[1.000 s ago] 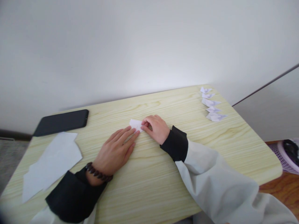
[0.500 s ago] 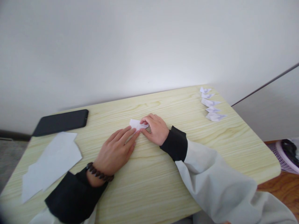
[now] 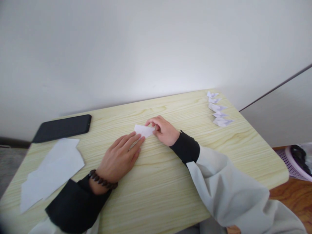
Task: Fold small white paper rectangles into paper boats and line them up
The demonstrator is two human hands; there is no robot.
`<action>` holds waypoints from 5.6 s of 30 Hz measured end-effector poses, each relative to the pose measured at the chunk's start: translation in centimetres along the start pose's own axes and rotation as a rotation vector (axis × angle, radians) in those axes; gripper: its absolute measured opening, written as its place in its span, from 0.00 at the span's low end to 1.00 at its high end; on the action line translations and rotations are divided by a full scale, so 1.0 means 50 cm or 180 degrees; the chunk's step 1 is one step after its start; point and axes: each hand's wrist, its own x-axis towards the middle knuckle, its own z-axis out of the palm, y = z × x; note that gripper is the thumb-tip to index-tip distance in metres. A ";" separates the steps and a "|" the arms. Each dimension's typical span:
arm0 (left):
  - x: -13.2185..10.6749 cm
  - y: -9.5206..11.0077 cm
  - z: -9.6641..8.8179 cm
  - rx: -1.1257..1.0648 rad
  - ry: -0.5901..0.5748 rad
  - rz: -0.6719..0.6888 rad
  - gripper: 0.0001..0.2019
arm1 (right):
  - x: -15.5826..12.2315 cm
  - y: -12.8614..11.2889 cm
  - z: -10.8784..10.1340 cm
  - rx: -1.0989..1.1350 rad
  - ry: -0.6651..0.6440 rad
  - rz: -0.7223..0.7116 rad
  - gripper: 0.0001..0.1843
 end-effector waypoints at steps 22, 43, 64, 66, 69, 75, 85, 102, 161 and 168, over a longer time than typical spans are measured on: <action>-0.008 -0.004 -0.004 -0.0003 0.0184 0.0161 0.14 | -0.003 -0.019 0.029 -0.0754 0.0218 -0.0064 0.16; -0.009 -0.006 -0.001 -0.0003 0.0160 0.0190 0.14 | -0.008 -0.023 0.035 -0.0900 0.0276 -0.0049 0.16; -0.009 -0.003 0.002 0.0051 0.0295 0.0185 0.13 | -0.003 -0.020 0.026 -0.0527 0.0253 -0.0095 0.20; -0.009 -0.003 0.003 0.0063 0.0311 0.0193 0.13 | 0.000 -0.016 0.016 -0.0369 0.0224 -0.0096 0.23; -0.009 -0.003 0.004 0.0077 0.0314 0.0205 0.13 | 0.002 -0.012 0.008 -0.0266 0.0202 -0.0048 0.26; -0.009 -0.001 0.006 0.0087 0.0295 0.0175 0.13 | -0.002 -0.018 0.029 -0.0515 0.0330 0.0088 0.21; -0.010 -0.001 0.005 0.0022 0.0294 0.0149 0.14 | -0.005 -0.010 0.027 -0.0504 0.0377 0.0019 0.20; -0.012 -0.002 0.008 -0.0085 0.0285 0.0040 0.14 | -0.006 -0.019 0.039 -0.0891 0.0390 -0.0020 0.23; -0.010 -0.001 0.006 -0.0135 0.0266 0.0044 0.14 | -0.005 -0.007 0.028 -0.0525 0.0361 0.0026 0.20; -0.009 0.000 0.005 -0.0230 0.0293 -0.0131 0.14 | -0.010 -0.017 0.040 -0.0971 0.0365 -0.0104 0.24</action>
